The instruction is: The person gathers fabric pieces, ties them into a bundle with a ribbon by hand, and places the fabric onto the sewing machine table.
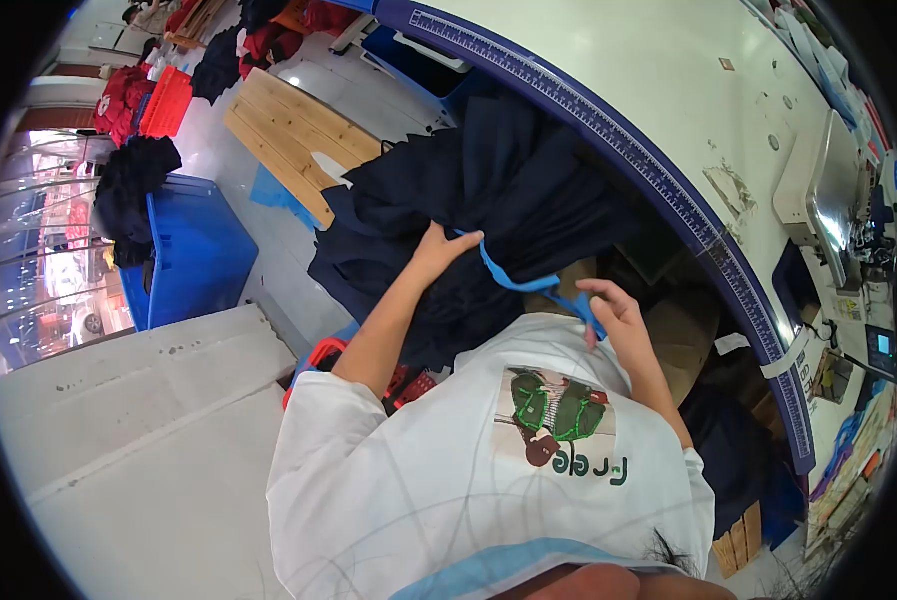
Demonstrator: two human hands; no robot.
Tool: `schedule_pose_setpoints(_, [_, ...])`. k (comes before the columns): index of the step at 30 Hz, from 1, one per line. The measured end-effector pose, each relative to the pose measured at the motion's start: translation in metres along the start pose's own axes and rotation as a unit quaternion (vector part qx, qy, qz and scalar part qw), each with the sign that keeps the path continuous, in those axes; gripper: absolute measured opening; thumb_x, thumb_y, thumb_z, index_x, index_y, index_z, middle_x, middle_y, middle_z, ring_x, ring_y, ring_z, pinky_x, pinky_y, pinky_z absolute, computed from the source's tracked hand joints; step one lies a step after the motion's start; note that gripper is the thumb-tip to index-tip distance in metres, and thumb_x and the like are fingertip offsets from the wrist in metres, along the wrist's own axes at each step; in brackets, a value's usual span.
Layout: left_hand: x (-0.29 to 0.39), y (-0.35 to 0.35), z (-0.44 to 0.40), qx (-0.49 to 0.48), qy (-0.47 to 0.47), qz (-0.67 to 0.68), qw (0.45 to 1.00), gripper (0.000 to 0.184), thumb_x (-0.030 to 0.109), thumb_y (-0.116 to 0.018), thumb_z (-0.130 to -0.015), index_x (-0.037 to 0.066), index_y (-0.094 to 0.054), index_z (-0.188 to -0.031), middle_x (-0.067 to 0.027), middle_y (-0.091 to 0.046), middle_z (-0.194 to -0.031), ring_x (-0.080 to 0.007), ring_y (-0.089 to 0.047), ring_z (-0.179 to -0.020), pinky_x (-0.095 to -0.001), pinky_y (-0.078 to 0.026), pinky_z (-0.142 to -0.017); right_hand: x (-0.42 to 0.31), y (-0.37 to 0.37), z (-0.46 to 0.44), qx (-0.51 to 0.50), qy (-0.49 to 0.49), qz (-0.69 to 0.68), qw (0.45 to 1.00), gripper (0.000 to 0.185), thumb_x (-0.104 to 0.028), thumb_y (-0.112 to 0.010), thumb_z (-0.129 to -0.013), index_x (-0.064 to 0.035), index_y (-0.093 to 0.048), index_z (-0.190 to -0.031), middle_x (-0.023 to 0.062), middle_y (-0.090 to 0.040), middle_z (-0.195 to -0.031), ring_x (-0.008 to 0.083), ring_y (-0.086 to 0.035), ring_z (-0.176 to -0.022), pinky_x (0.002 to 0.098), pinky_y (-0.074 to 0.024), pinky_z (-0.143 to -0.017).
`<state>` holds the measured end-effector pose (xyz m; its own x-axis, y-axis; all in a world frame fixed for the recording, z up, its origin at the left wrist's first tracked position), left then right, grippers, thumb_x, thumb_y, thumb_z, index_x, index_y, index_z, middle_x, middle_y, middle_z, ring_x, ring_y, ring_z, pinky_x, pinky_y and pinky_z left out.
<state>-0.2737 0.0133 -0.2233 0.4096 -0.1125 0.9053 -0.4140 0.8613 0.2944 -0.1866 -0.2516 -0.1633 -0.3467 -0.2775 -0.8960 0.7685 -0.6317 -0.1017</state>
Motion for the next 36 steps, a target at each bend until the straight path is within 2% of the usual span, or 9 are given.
schedule_pose_setpoints(2, [-0.011, 0.001, -0.009, -0.015, 0.057, 0.044, 0.997, 0.084, 0.032, -0.071, -0.066, -0.006, -0.028, -0.127, -0.0178, -0.041, -0.123, -0.0242, -0.039, -0.114, -0.0293, -0.03, -0.096, -0.01, 0.01, 0.013, 0.071, 0.119, 0.331, 0.933, 0.026, -0.017, -0.058, -0.078, -0.0066, -0.056, -0.102, 0.0089, -0.061, -0.076, 0.0248, -0.058, -0.062, 0.0348, -0.0468, -0.06])
schedule_pose_setpoints(5, [-0.004, 0.002, -0.016, -0.027, 0.085, 0.085, 0.992, 0.084, 0.034, -0.07, -0.067, -0.006, -0.028, -0.127, -0.0172, -0.04, -0.124, -0.0238, -0.039, -0.114, -0.0291, -0.031, -0.096, -0.055, -0.022, 0.031, 0.023, 0.299, 0.399, 0.866, 0.024, -0.018, -0.058, -0.078, -0.005, -0.058, -0.098, 0.009, -0.062, -0.082, 0.0282, -0.059, -0.07, 0.0342, -0.0475, -0.067])
schedule_pose_setpoints(9, [-0.02, 0.008, -0.028, -0.039, 0.088, 0.086, 0.992, 0.085, 0.038, -0.068, -0.068, -0.006, -0.027, -0.128, -0.0167, -0.04, -0.124, -0.0236, -0.04, -0.113, -0.0288, -0.032, -0.095, 0.003, -0.065, -0.002, -0.175, 0.065, 0.101, 0.977, 0.031, -0.017, -0.06, -0.078, -0.0028, -0.056, -0.104, 0.0089, -0.063, -0.081, 0.0197, -0.058, -0.081, 0.0322, -0.0469, -0.071])
schedule_pose_setpoints(13, [-0.01, 0.007, -0.02, -0.059, 0.141, 0.072, 0.986, 0.085, 0.039, -0.068, -0.068, -0.006, -0.027, -0.128, -0.0161, -0.039, -0.125, -0.0225, -0.04, -0.113, -0.0284, -0.033, -0.094, 0.061, -0.087, -0.019, -0.172, -0.067, -0.01, 0.983, 0.051, -0.02, -0.06, -0.079, 0.0038, -0.04, -0.119, 0.0126, -0.059, -0.094, 0.0166, -0.056, -0.088, 0.0288, -0.0464, -0.072])
schedule_pose_setpoints(17, [0.01, -0.012, 0.007, -0.052, 0.171, 0.005, 0.984, 0.06, 0.038, -0.068, -0.068, -0.004, -0.052, -0.108, -0.0124, -0.06, -0.094, -0.0246, -0.055, -0.093, -0.033, -0.042, -0.082, 0.066, -0.08, -0.027, -0.119, -0.097, -0.147, 0.977, 0.064, -0.023, -0.063, -0.078, 0.0022, -0.028, -0.126, 0.0129, -0.05, -0.112, 0.0194, -0.049, -0.103, 0.0298, -0.0424, -0.084])
schedule_pose_setpoints(19, [0.044, -0.07, 0.042, -0.197, -0.066, -0.514, 0.832, 0.053, 0.049, -0.064, -0.067, 0.001, -0.063, -0.09, -0.0111, -0.062, -0.073, -0.0262, -0.061, -0.069, -0.0328, -0.048, -0.066, 0.078, -0.072, -0.031, -0.096, -0.094, -0.194, 0.972, 0.062, -0.022, -0.064, -0.077, -0.0002, -0.031, -0.125, 0.0101, -0.049, -0.114, 0.0191, -0.046, -0.106, 0.0325, -0.0406, -0.087])
schedule_pose_setpoints(21, [0.099, -0.111, 0.094, -0.064, -0.209, -0.498, 0.839, 0.053, 0.052, -0.064, -0.061, 0.004, -0.063, -0.084, -0.0148, -0.06, -0.072, -0.0289, -0.06, -0.069, -0.0351, -0.047, -0.061, 0.076, -0.071, -0.015, -0.097, -0.111, -0.295, 0.944, 0.058, -0.023, -0.064, -0.078, -0.0068, -0.033, -0.125, 0.0057, -0.046, -0.118, 0.019, -0.044, -0.108, 0.0358, -0.0377, -0.091])
schedule_pose_setpoints(32, [0.082, -0.152, 0.115, -0.143, -0.225, -0.501, 0.823, 0.052, 0.041, -0.071, -0.056, 0.006, -0.06, -0.092, -0.0162, -0.054, -0.076, -0.0298, -0.055, -0.073, -0.0394, -0.043, -0.065, 0.098, -0.056, -0.018, 0.047, -0.183, -0.431, 0.882, 0.039, -0.01, -0.06, -0.076, -0.0079, -0.047, -0.112, 0.0046, -0.052, -0.11, 0.0177, -0.05, -0.101, 0.0343, -0.0403, -0.089])
schedule_pose_setpoints(36, [0.097, -0.122, 0.109, -0.285, -0.179, -0.27, 0.902, 0.049, 0.033, -0.067, -0.067, 0.007, -0.057, -0.107, -0.0197, -0.055, -0.095, -0.0366, -0.053, -0.09, -0.0396, -0.042, -0.077, 0.11, -0.054, -0.02, 0.084, -0.233, -0.458, 0.854, 0.038, -0.003, -0.053, -0.073, -0.0066, -0.048, -0.11, 0.0063, -0.053, -0.107, 0.0192, -0.051, -0.099, 0.0351, -0.0421, -0.087])
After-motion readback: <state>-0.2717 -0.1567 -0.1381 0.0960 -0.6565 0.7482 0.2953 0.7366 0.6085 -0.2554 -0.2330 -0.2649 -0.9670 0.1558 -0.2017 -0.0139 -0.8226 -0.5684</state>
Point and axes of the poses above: each hand's wrist, its own z-axis away from the middle knuckle, its own y-axis out of the back of the hand, x = y × z, the point moved 9 cm from there along -z, towards the middle knuckle
